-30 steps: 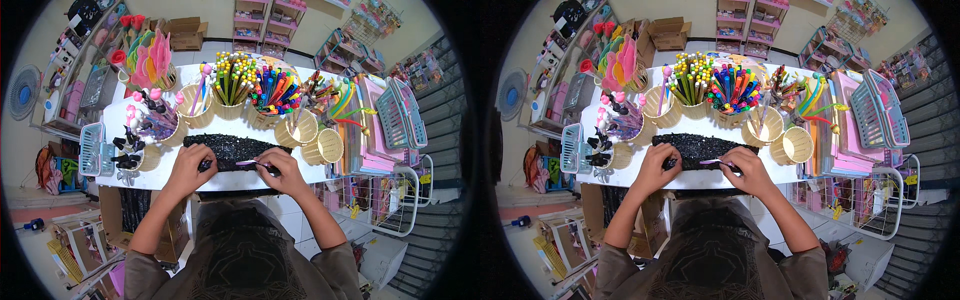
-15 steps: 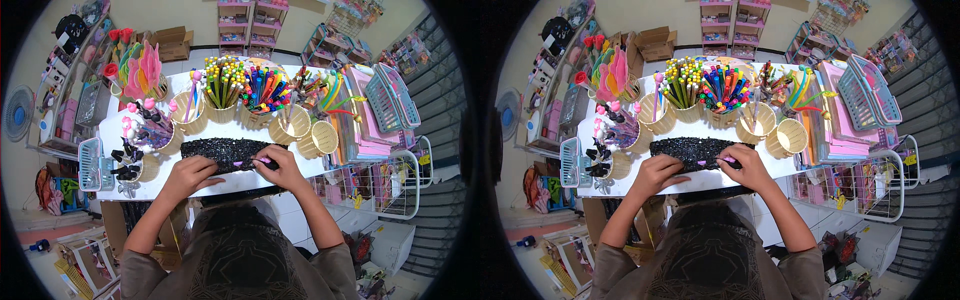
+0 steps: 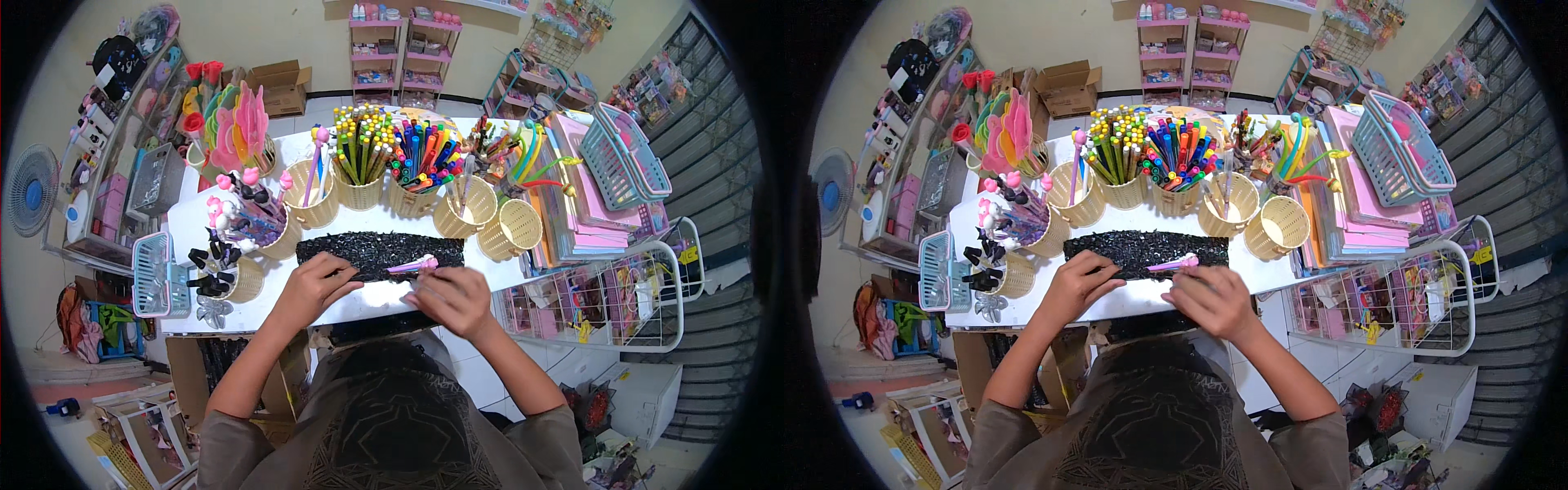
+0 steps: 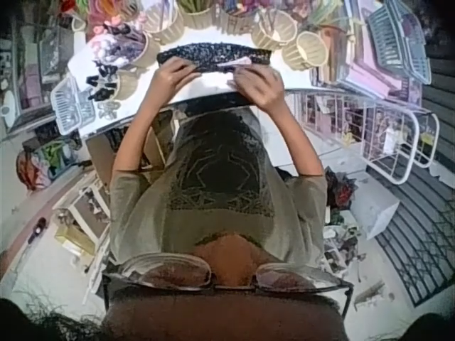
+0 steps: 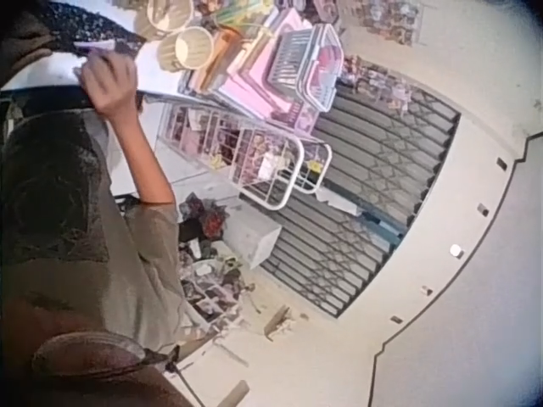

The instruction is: Packing pens into bubble wrap and then placing the packages into a cardboard box.

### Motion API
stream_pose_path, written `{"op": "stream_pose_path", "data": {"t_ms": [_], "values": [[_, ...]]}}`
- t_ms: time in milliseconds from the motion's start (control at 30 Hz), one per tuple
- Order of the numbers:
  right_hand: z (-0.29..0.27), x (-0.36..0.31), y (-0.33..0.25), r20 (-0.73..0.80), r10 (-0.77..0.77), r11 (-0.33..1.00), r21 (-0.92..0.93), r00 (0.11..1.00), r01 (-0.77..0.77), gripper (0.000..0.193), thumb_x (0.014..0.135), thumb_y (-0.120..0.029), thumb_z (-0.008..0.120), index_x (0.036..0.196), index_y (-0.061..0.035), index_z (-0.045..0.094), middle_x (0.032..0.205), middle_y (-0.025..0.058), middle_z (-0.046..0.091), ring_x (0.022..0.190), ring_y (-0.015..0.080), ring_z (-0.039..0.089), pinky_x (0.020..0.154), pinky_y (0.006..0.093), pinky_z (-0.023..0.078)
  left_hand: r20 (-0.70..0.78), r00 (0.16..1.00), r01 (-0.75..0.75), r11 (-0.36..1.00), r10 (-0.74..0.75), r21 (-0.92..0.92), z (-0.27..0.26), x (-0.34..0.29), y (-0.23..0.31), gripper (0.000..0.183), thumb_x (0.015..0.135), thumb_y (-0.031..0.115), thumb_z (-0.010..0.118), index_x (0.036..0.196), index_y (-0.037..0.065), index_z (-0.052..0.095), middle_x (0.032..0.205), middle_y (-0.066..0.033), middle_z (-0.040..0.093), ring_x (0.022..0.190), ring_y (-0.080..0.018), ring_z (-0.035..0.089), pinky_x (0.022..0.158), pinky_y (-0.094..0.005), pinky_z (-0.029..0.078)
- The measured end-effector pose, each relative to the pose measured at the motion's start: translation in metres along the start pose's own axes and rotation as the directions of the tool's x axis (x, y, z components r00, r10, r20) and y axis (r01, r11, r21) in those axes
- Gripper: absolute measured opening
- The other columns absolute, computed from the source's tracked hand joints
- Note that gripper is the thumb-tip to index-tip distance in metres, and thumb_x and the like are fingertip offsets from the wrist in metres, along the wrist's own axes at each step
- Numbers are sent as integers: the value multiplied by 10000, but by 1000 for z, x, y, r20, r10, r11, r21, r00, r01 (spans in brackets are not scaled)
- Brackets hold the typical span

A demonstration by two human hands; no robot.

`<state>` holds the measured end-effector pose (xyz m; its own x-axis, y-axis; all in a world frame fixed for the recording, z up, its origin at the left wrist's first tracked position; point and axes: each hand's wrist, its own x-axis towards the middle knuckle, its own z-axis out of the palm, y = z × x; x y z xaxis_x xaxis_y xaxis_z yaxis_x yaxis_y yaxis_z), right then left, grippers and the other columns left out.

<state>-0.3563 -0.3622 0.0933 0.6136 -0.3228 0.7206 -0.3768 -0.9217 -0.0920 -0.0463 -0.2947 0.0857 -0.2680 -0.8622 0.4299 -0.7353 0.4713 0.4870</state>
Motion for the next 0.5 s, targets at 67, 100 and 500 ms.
{"op": "stream_pose_path", "data": {"t_ms": [67,100,500], "values": [[-2,-6,-4,194,-66,996,-46,979,77,228,950,-140,780,1161,-58,805,1268,57,799,1247,275,726,992,415,560,-2,1000,2,1000,-2,-2,0,0,-1,251,907,210,895,1065,31,819,1032,-80,761,967,-279,726,820,-412,607],[0,-11,-4,212,-36,998,-43,977,46,292,933,-108,742,1212,-51,806,1334,67,778,1286,275,705,1017,429,561,1,1000,4,1000,-4,-7,1,0,-1,249,908,210,896,1064,31,820,1025,-80,755,962,-282,722,819,-415,603],[15,7,28,274,91,987,103,958,-123,408,884,-16,807,1288,-1,754,1338,119,753,1263,325,711,1051,409,607,37,994,101,995,-101,-2,-3,5,-1,255,965,242,858,1094,24,830,981,-93,640,958,-289,659,839,-418,520]]}}
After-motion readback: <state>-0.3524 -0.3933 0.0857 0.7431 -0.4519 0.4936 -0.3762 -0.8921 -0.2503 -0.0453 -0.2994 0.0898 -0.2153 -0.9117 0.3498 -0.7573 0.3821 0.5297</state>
